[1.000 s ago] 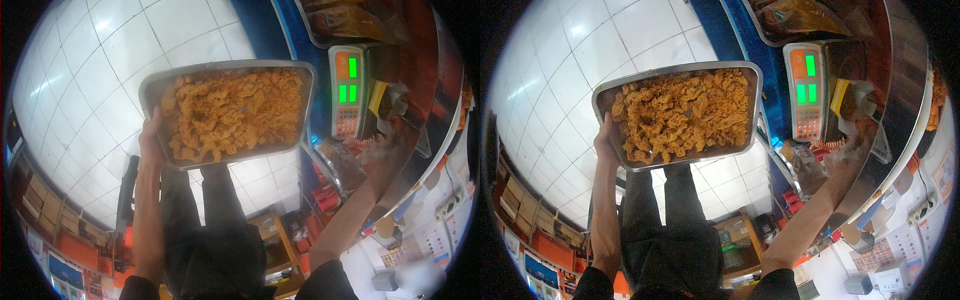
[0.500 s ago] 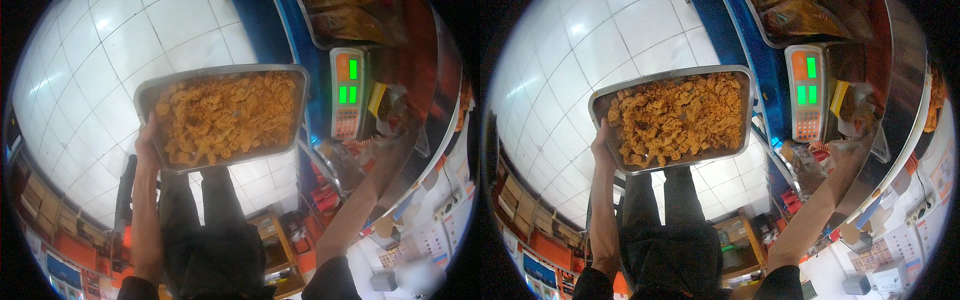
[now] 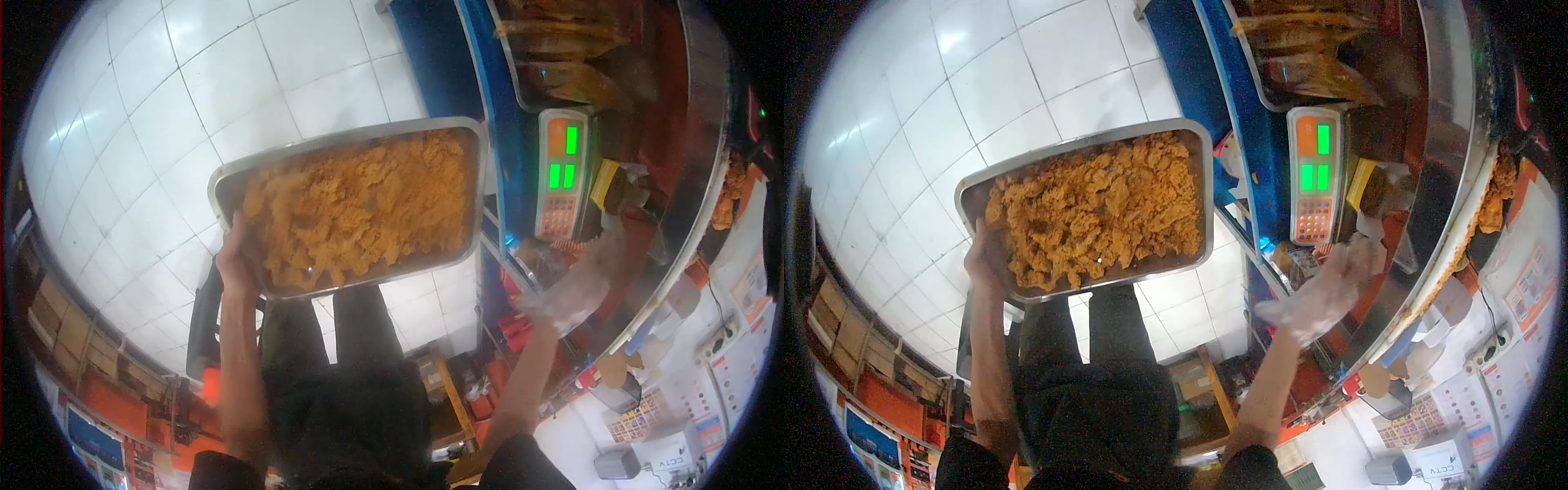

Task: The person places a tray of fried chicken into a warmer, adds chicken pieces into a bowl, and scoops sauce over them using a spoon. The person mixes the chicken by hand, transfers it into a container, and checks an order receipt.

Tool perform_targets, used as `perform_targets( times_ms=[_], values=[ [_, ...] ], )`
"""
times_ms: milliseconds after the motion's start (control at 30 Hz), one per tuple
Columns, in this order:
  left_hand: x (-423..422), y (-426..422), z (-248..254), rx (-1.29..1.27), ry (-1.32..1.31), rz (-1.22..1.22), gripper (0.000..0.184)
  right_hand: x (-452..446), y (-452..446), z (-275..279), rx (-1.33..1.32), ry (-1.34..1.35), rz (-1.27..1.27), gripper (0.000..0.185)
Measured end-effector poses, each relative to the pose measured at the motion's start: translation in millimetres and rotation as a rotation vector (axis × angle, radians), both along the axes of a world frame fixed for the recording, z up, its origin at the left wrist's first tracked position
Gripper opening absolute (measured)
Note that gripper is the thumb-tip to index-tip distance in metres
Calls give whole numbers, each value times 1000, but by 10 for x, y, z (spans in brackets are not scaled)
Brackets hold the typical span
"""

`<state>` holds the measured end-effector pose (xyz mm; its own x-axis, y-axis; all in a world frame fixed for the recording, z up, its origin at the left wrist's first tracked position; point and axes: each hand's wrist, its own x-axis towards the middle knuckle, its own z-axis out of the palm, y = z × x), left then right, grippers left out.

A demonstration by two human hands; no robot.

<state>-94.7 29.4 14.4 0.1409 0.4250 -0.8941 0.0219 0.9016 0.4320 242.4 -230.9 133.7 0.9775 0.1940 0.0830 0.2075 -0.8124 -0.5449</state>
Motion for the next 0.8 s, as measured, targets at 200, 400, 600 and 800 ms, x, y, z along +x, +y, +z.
perform_targets(
  times_ms=[200,400,600,800],
  values=[
    [-470,281,513,33,186,10,61,-1221,277,176,52,229,54,45],
    [-914,582,1420,75,182,226,55,-1849,506,672,-184,583,123,50],
    [-1027,1010,2189,240,246,347,55,-1881,234,832,-343,423,271,48],
    [-773,1576,2363,451,-13,359,38,-1846,-81,860,-253,353,179,51]
  ],
)
